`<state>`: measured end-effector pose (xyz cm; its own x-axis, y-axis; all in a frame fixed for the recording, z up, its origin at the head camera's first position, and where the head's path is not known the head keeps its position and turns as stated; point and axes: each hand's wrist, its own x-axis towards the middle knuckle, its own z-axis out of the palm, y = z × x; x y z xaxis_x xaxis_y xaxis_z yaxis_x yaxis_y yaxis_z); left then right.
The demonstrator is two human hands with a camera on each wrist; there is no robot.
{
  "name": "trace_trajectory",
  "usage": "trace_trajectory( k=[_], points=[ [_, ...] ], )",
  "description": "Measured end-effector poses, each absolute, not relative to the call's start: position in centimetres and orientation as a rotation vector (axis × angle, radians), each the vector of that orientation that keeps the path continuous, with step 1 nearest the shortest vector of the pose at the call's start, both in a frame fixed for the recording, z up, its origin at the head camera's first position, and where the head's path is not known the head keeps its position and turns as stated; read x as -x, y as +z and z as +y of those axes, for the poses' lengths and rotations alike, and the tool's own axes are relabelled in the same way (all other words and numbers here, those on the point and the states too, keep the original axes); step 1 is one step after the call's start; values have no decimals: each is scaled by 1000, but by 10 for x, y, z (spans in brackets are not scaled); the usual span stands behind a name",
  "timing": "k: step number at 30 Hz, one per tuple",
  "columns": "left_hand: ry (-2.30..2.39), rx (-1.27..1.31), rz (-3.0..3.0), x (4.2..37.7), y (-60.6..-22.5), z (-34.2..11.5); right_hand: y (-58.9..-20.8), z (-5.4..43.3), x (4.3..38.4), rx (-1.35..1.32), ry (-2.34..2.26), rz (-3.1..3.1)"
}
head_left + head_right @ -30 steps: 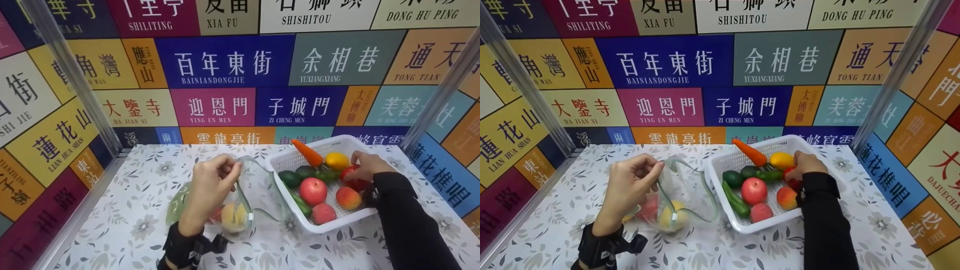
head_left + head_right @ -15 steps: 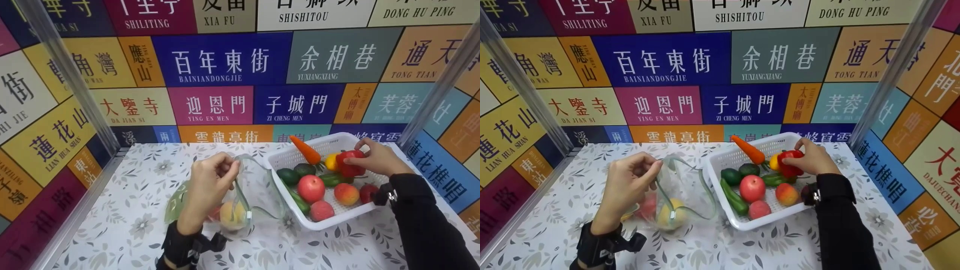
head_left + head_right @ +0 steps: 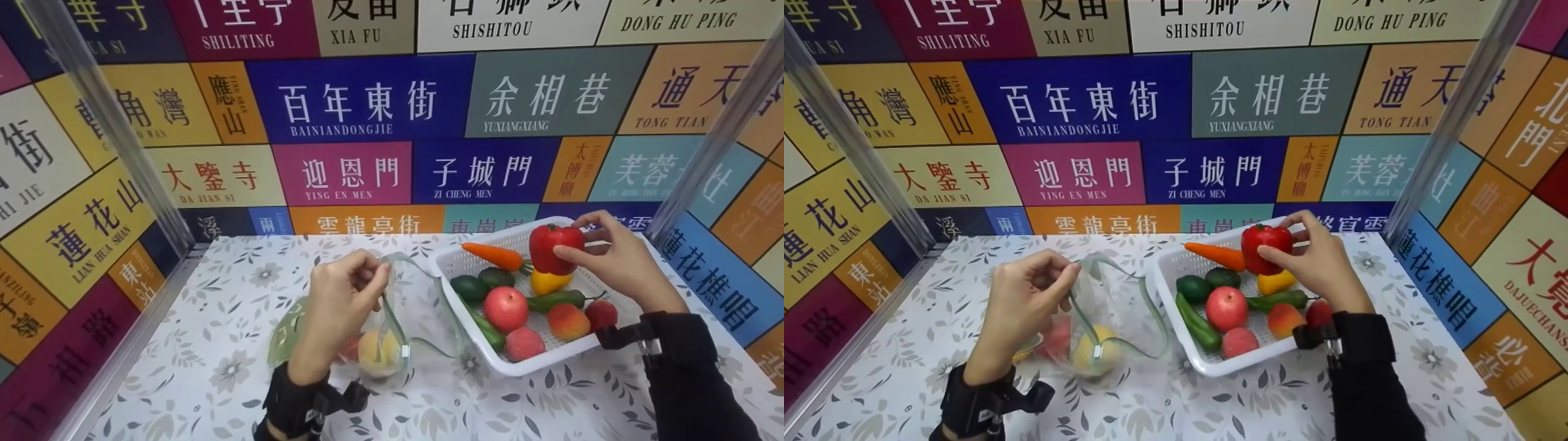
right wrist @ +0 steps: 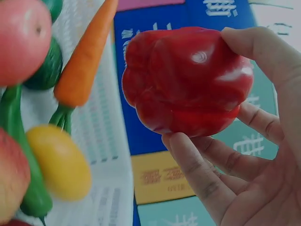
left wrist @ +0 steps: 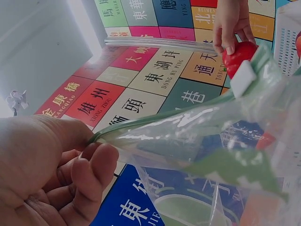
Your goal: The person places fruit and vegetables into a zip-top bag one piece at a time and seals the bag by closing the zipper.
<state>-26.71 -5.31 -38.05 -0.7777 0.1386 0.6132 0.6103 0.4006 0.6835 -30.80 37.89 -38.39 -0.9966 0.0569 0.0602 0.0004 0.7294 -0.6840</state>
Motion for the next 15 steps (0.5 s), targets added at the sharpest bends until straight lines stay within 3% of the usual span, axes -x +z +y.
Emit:
trace_trajectory(
  k=[15],
  points=[
    [-1342,636,-2193,266,-379,-55,-378,296,261,-230,1448,-2519]
  ],
)
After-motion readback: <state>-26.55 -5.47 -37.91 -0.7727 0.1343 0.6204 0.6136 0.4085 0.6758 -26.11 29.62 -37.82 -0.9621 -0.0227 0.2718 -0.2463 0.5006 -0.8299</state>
